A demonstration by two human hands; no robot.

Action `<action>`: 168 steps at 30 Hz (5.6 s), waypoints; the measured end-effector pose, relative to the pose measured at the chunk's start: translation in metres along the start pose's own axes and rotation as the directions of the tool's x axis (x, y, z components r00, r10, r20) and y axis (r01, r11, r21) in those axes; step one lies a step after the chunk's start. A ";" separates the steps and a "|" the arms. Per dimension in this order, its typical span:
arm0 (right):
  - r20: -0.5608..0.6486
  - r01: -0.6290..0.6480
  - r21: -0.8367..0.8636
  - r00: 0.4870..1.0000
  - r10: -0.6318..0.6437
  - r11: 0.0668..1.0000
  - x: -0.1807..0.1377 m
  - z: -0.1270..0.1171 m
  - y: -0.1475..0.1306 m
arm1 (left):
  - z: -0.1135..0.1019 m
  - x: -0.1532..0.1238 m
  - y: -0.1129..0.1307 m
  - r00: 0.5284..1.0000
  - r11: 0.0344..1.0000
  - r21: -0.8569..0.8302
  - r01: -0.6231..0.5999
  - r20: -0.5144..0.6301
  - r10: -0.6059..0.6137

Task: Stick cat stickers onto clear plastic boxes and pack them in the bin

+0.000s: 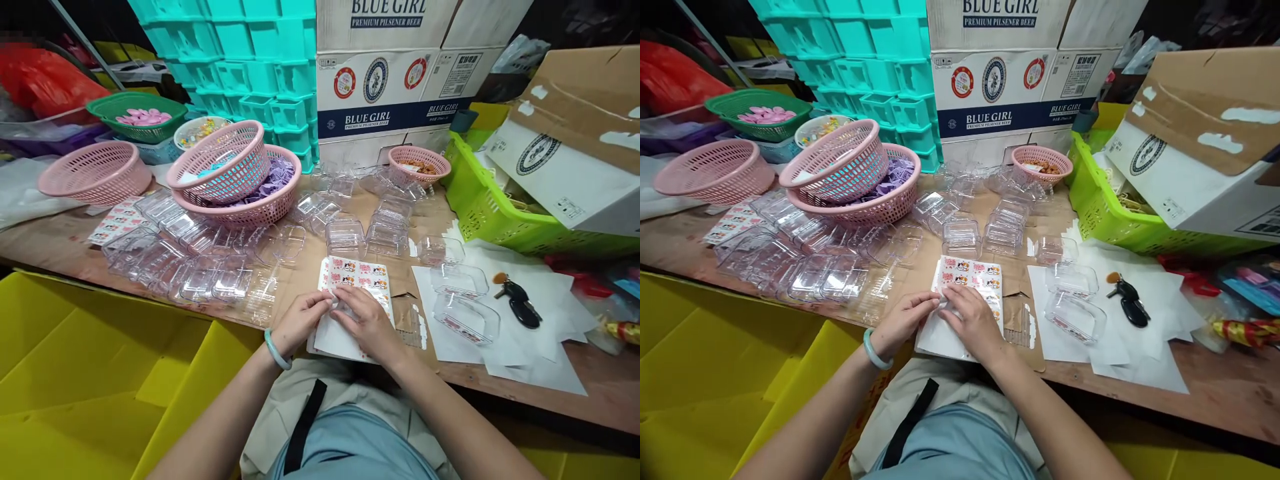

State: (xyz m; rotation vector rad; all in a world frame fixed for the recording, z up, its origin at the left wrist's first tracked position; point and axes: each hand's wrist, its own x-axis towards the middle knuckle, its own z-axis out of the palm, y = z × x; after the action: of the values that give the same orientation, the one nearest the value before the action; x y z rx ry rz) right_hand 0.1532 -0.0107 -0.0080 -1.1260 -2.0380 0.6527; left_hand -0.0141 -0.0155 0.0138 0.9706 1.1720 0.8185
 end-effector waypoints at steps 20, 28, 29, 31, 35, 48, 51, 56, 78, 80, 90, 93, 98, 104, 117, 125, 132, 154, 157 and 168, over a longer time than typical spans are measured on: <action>0.088 -0.255 0.262 0.967 0.240 0.931 0.001 -0.009 -0.002 | -0.001 -0.004 -0.014 0.998 0.997 -0.079 -0.008 0.059 0.013; 0.037 -0.381 0.354 0.918 0.394 0.854 0.006 -0.007 -0.002 | 0.001 -0.008 -0.010 0.993 0.997 -0.067 0.032 0.111 -0.024; 0.053 -0.409 0.346 0.907 0.417 0.844 0.007 -0.009 -0.002 | 0.002 -0.008 -0.010 0.994 0.996 -0.076 0.036 0.106 -0.027; 0.104 -0.404 0.335 0.914 0.392 0.851 0.007 -0.012 -0.003 | 0.003 -0.010 -0.009 0.996 0.995 -0.094 0.027 0.089 -0.018; 0.128 -0.283 0.263 0.958 0.257 0.922 0.004 -0.011 -0.006 | 0.003 -0.010 -0.011 0.998 0.998 -0.062 0.022 0.060 -0.018; 0.078 -0.478 0.399 0.868 0.490 0.783 0.012 -0.003 0.003 | 0.001 -0.010 -0.015 0.998 1.000 0.015 -0.017 0.062 0.016; 0.133 -0.415 0.387 0.909 0.396 0.823 0.010 -0.005 0.002 | 0.003 -0.011 -0.014 1.000 1.000 -0.008 0.008 0.030 -0.007; 0.036 -0.131 0.083 0.991 0.129 0.988 0.002 0.000 -0.007 | 0.001 -0.009 -0.012 0.996 0.986 0.153 -0.061 -0.056 0.070; -0.002 -0.114 -0.072 0.993 0.114 0.991 0.006 0.008 -0.014 | -0.004 -0.005 -0.017 0.974 0.946 0.280 -0.165 -0.105 0.201; -0.018 -0.108 -0.084 0.994 0.107 0.991 0.006 0.011 -0.015 | -0.004 -0.005 -0.017 0.964 0.913 0.362 -0.186 -0.114 0.241; -0.077 -0.195 0.048 0.977 0.198 0.980 0.009 0.008 -0.012 | -0.002 -0.005 -0.019 0.949 0.898 0.383 -0.216 -0.133 0.285; -0.034 -0.142 0.039 0.989 0.143 0.989 0.008 0.007 -0.014 | -0.002 -0.005 -0.020 0.937 0.868 0.427 -0.253 -0.117 0.330; -0.069 -0.160 0.002 0.985 0.160 0.987 0.008 0.013 -0.014 | 0.000 -0.005 -0.021 0.914 0.828 0.475 -0.298 -0.109 0.391; -0.087 -0.332 0.273 0.926 0.367 0.903 0.012 0.011 -0.005 | -0.002 -0.002 -0.024 0.962 0.939 0.297 -0.175 -0.153 0.228; -0.048 -0.065 -0.020 0.997 0.064 0.998 0.004 0.007 -0.014 | -0.005 -0.007 -0.012 0.954 0.916 0.313 -0.253 -0.078 0.290; -0.082 -0.033 -0.028 0.996 0.031 0.999 0.004 0.016 -0.015 | -0.003 -0.008 -0.013 0.921 0.839 0.446 -0.313 -0.072 0.382; -0.144 -0.194 0.116 0.967 0.210 0.974 0.008 0.017 -0.018 | 0.002 -0.005 -0.017 0.945 0.921 0.301 -0.248 -0.134 0.298; -0.327 0.084 -0.157 0.936 -0.132 0.984 -0.008 -0.025 -0.021 | 0.046 -0.004 0.010 0.979 0.931 -0.304 -0.202 -0.080 0.187; -0.408 -0.185 0.196 0.878 0.252 0.963 -0.012 -0.028 -0.010 | 0.048 0.009 0.005 0.984 0.928 -0.330 -0.171 -0.111 0.142; -0.465 -0.097 -0.300 0.884 -0.056 0.949 0.053 -0.085 0.063 | 0.055 0.020 0.003 0.998 0.938 -0.344 -0.042 -0.061 0.022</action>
State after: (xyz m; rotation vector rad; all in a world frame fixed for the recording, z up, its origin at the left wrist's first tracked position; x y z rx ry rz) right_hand 0.2315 0.0736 0.0179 -1.3378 -1.7378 0.0372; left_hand 0.0434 -0.0063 0.0149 0.6807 1.0177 1.0437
